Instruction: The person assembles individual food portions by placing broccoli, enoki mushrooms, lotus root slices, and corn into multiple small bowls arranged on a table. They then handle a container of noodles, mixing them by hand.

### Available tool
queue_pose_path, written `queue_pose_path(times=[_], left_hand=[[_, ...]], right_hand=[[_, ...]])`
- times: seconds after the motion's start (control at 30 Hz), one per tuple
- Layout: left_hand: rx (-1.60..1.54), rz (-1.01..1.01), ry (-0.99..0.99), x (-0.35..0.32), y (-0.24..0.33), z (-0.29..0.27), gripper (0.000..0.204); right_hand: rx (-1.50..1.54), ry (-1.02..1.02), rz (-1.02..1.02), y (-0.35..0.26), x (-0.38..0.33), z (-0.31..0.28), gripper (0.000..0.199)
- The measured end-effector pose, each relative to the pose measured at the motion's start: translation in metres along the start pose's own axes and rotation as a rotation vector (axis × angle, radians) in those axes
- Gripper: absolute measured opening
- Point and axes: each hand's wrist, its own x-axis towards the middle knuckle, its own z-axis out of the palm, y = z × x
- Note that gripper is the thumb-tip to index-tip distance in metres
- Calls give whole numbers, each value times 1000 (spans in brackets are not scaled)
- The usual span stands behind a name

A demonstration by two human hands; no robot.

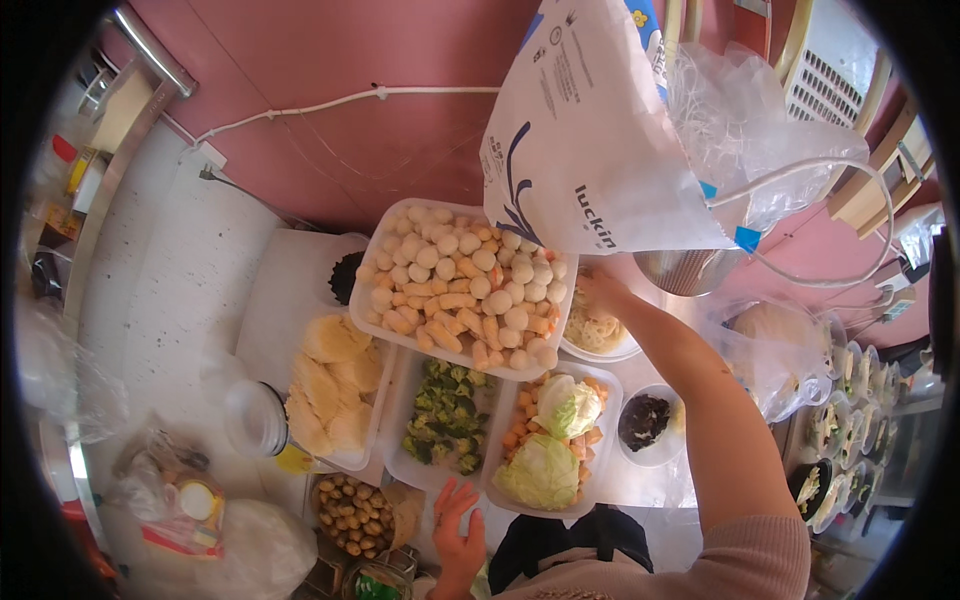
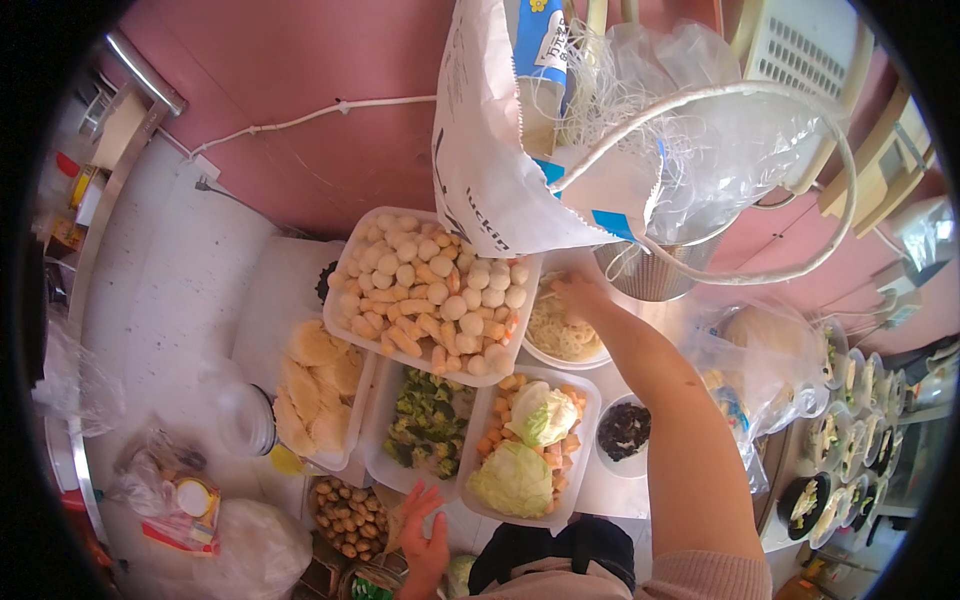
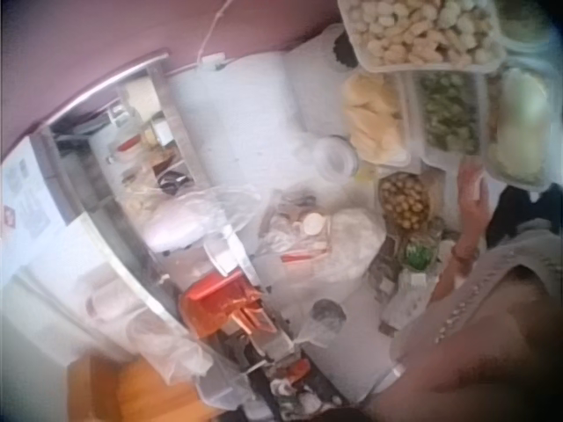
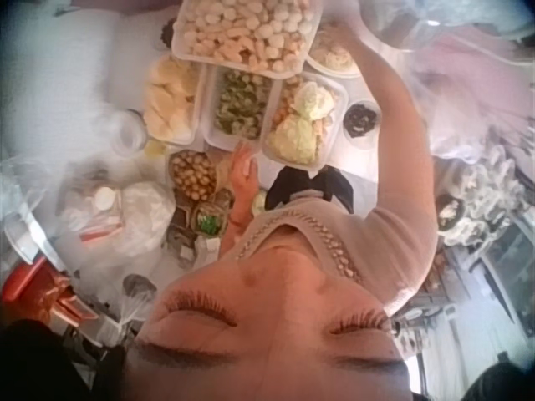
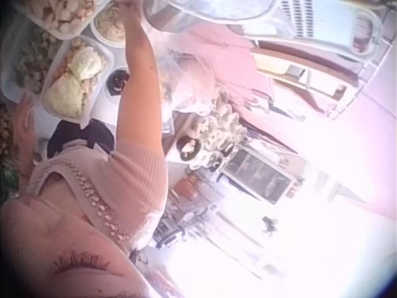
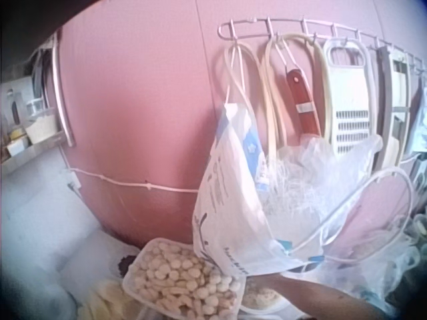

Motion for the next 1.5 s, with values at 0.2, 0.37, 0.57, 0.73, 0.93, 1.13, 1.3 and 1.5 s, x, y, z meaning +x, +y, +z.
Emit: queue_pose_path(times=[0.2,0.37,0.57,0.73,0.93,1.13,1.3,1.5], left_hand=[[-14,4,-37,0,-3,-5,21],[-51,93,-47,7,-2,-5,21],[-31,186,-145,19,25,-2,21],[-393,74,-267,37,26,30,26],[-684,62,-469,79,116,135,45],[-782,0,-900,8,202,259,45],[-717,-65,-1197,-111,248,358,34],[-457,136,-1378,-230,290,460,29]], right_hand=[[-69,81,-104,-14,-38,-52,59],[179,200,-83,-17,-67,-64,56],[1837,40,156,-31,-127,-87,68],[2171,283,222,-60,-177,-73,47],[2105,914,-29,-71,-271,-48,55],[2076,1365,-69,-3,-422,-28,58],[2139,1729,-90,79,-560,20,51],[2071,1877,83,174,-694,80,46]])
